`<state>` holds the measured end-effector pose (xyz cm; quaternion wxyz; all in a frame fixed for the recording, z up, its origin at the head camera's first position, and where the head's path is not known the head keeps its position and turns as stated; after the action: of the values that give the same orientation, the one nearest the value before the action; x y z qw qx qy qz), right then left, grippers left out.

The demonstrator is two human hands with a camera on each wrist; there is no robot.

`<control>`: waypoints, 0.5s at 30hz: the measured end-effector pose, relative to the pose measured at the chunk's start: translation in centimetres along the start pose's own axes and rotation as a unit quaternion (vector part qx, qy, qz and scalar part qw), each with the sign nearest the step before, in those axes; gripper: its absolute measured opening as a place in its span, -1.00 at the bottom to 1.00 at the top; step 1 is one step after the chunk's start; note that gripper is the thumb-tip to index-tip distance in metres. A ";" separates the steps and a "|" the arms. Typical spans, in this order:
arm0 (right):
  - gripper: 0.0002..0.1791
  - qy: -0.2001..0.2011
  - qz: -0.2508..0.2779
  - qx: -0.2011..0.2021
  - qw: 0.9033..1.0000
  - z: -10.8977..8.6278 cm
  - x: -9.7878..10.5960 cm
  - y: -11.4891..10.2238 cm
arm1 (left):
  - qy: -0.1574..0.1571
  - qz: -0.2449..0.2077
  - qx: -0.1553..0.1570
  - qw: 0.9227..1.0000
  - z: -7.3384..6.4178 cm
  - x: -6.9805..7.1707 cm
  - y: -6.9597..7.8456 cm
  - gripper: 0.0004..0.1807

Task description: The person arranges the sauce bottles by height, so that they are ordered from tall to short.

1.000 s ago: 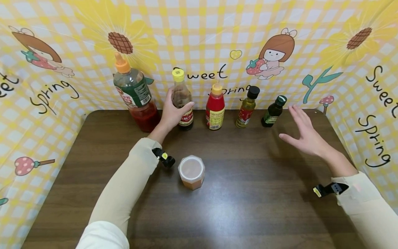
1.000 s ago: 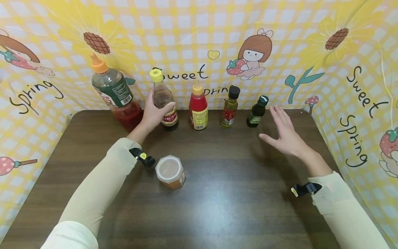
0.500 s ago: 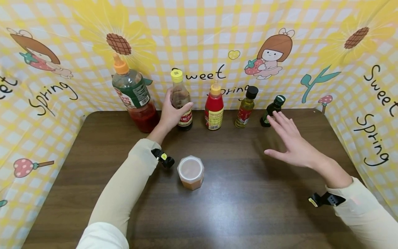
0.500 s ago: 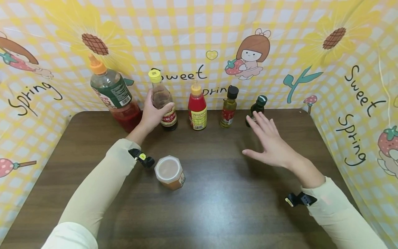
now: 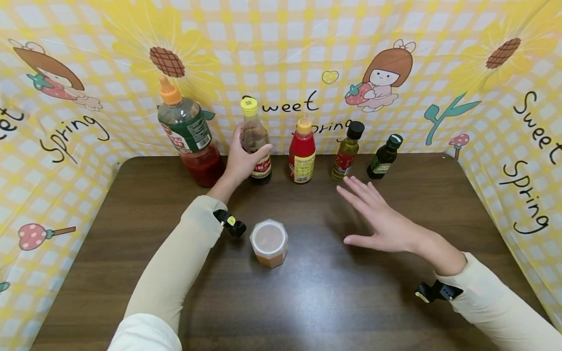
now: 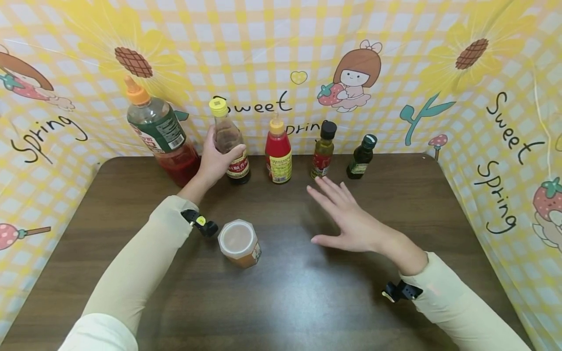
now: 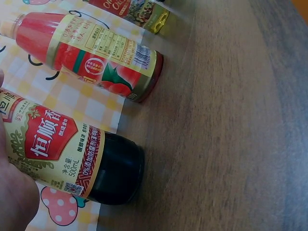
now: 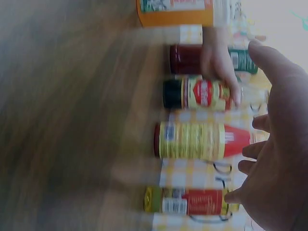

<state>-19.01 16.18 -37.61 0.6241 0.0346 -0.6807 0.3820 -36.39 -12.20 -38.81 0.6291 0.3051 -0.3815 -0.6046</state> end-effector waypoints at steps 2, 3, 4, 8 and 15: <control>0.17 -0.012 0.014 0.007 1.000 0.2 -0.6 -0.7 | 0.001 -0.002 0.003 1.000 0.0 0.0 0.0 -0.32; 0.17 -0.019 0.023 0.009 1.000 0.3 -0.9 -1.1 | 0.001 -0.004 0.005 1.000 0.0 0.0 -0.1 -0.32; 0.17 -0.026 0.032 0.010 0.999 0.5 -1.3 -1.4 | 0.002 -0.003 0.005 1.000 0.0 0.0 -0.1 -0.32; 0.17 -0.057 0.076 0.004 0.995 0.9 -2.5 -2.6 | 0.002 -0.003 0.003 1.000 0.1 0.0 0.0 -0.31; 0.18 -0.084 0.167 0.014 0.982 2.1 -4.4 -4.7 | 0.001 0.003 -0.011 1.000 0.0 0.0 0.0 -0.33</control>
<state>-17.33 9.78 -39.06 0.4917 -0.0385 -0.7213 0.4863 -36.41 -12.22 -38.80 0.6345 0.2978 -0.3754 -0.6065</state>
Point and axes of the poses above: each hand's wrist, its own z-axis towards the middle knuckle, its own x-axis out of the back of the hand, y = z × x, the point moved 9 cm from there along z, towards the middle knuckle, and after that the axes turned 14 degrees about -x, right-handed, at the moved point
